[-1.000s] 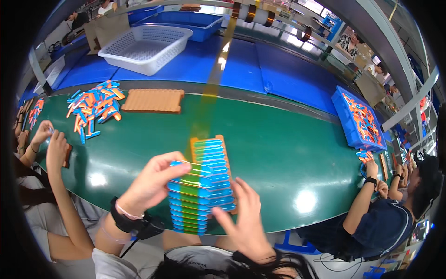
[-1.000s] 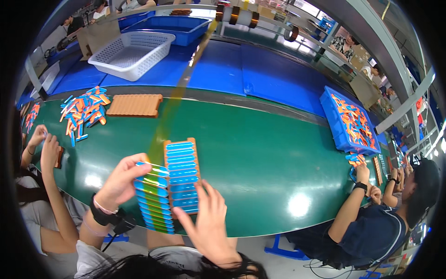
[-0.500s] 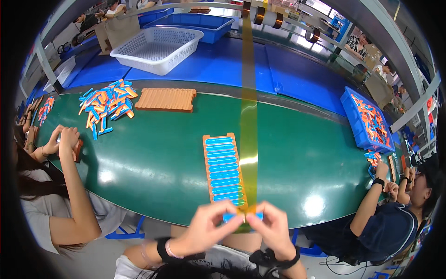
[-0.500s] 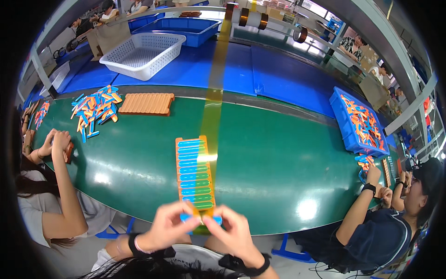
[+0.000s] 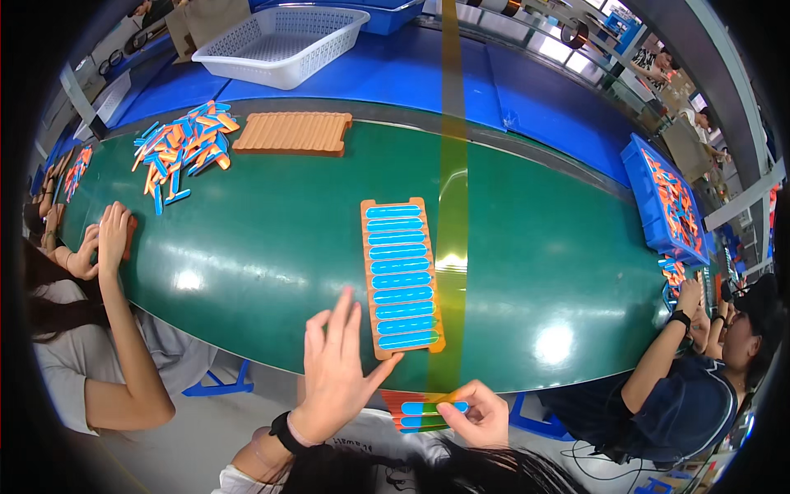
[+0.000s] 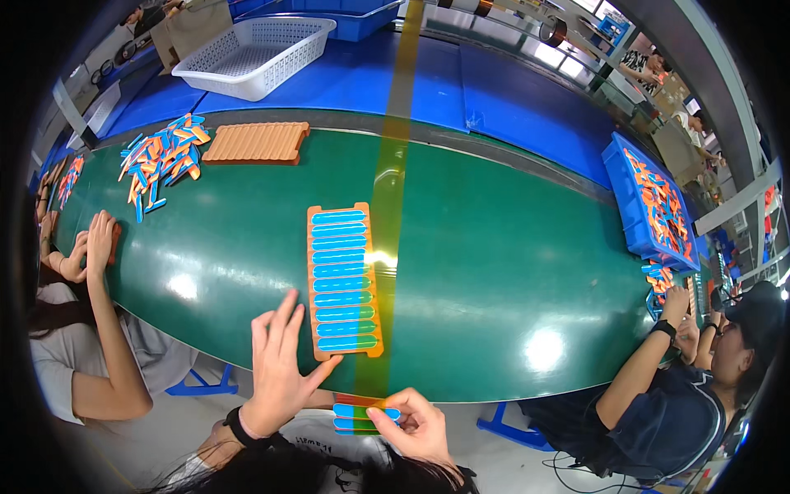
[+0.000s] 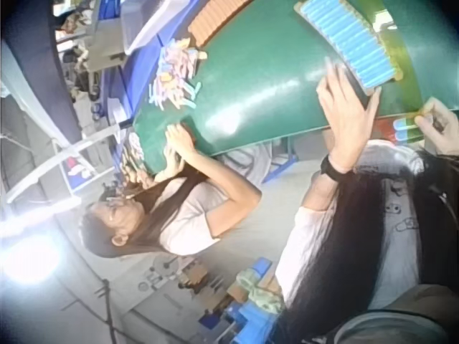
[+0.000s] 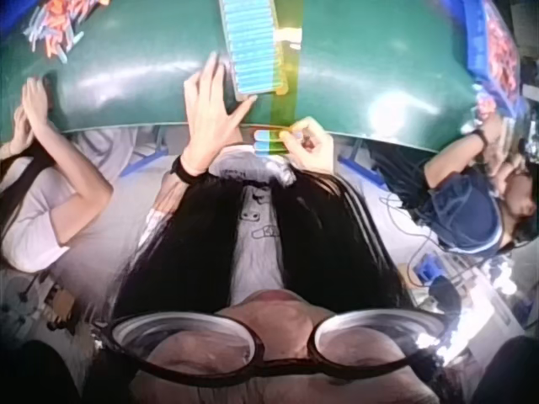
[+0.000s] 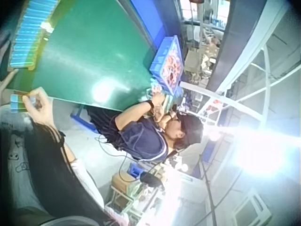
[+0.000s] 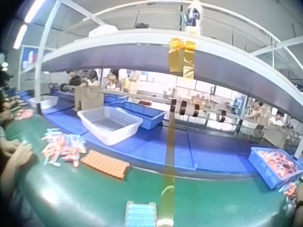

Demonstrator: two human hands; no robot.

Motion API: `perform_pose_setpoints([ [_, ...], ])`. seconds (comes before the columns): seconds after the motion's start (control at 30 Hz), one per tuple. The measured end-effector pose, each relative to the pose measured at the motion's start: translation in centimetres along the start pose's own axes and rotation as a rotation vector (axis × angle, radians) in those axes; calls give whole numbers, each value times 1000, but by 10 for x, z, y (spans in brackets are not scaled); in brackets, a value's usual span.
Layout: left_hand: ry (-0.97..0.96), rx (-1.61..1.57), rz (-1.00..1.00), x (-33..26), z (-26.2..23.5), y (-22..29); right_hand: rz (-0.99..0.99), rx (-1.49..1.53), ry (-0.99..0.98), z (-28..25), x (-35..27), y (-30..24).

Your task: Assembling small blue and green components onto a strip at a factory workstation.

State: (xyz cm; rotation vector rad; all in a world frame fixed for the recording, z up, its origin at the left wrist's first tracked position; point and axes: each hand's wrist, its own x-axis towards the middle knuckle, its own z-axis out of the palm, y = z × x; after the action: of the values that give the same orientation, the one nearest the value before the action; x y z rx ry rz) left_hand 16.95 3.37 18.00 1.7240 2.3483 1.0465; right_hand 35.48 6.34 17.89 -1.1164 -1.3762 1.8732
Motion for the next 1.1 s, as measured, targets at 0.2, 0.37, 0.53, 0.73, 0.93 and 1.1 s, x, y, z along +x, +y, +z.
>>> perform_pose_setpoints([
  [0.2,-198,-59,149,-22,2,-5,10,135,183,15,-6,0],
  [0.37,-292,23,259,-32,-5,6,28,83,280,17,-10,-2],
  [0.53,-263,27,269,-28,6,7,35,101,307,17,-4,6],
  [0.73,-235,67,335,-23,12,5,29,113,393,15,1,14],
  [0.93,-248,29,361,-9,2,-5,58,63,460,14,2,17],
  [1.1,-293,-21,959,6,-4,-23,36,17,440,15,3,15],
])
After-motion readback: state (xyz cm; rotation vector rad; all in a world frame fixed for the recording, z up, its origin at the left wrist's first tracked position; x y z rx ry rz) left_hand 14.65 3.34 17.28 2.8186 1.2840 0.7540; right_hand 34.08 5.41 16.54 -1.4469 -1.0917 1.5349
